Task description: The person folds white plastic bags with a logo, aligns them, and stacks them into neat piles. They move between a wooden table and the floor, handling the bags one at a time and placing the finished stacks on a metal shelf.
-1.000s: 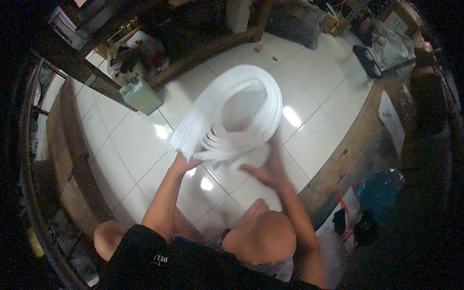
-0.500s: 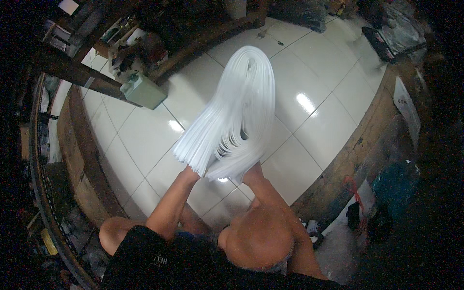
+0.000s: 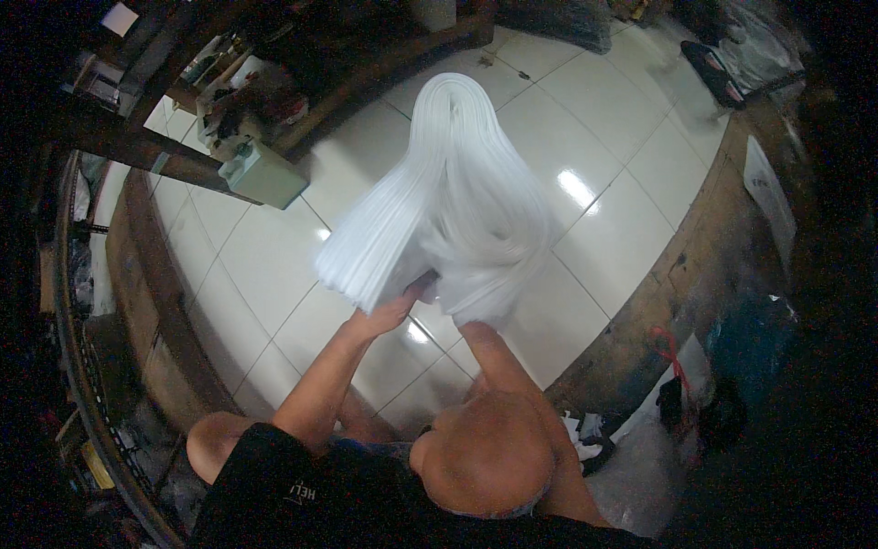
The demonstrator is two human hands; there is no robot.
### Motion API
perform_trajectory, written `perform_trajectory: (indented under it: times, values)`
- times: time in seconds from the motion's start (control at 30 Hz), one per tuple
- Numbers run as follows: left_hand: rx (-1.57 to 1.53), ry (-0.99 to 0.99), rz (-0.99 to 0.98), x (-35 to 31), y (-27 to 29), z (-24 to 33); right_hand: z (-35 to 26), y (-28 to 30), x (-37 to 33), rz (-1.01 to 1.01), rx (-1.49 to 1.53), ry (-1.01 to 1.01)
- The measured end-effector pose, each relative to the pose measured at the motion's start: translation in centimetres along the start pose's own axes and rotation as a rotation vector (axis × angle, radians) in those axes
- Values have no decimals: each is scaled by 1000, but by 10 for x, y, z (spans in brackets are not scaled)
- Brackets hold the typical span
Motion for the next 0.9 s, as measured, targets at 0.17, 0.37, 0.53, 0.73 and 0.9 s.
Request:
perform_trajectory:
  times: [0.17, 0.37, 0.53, 0.73, 0.9]
  values:
    - [-101, 159, 114, 21, 16, 36, -4, 18, 30, 278, 405, -269]
    - [-1103, 701, 293, 71, 85, 57, 9, 98, 139, -329, 503, -623]
    - [-1155, 936, 280, 70, 95, -10, 85, 86, 179, -646, 322, -814]
    - [-1225, 1099, 310, 10, 75, -117, 143, 44, 161, -679, 291, -839]
    - [-1100, 1061, 319, -19, 76, -154, 78, 23, 134, -167, -538, 55]
Point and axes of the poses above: each hand's wrist, its own x-axis towards the middle knuckle, its own y-axis out of the back of the hand, z = x × y, the point moved 1 cm from there along x, towards the middle knuckle, and after that the axes turned 6 degrees about -y, right-handed, at the moved point
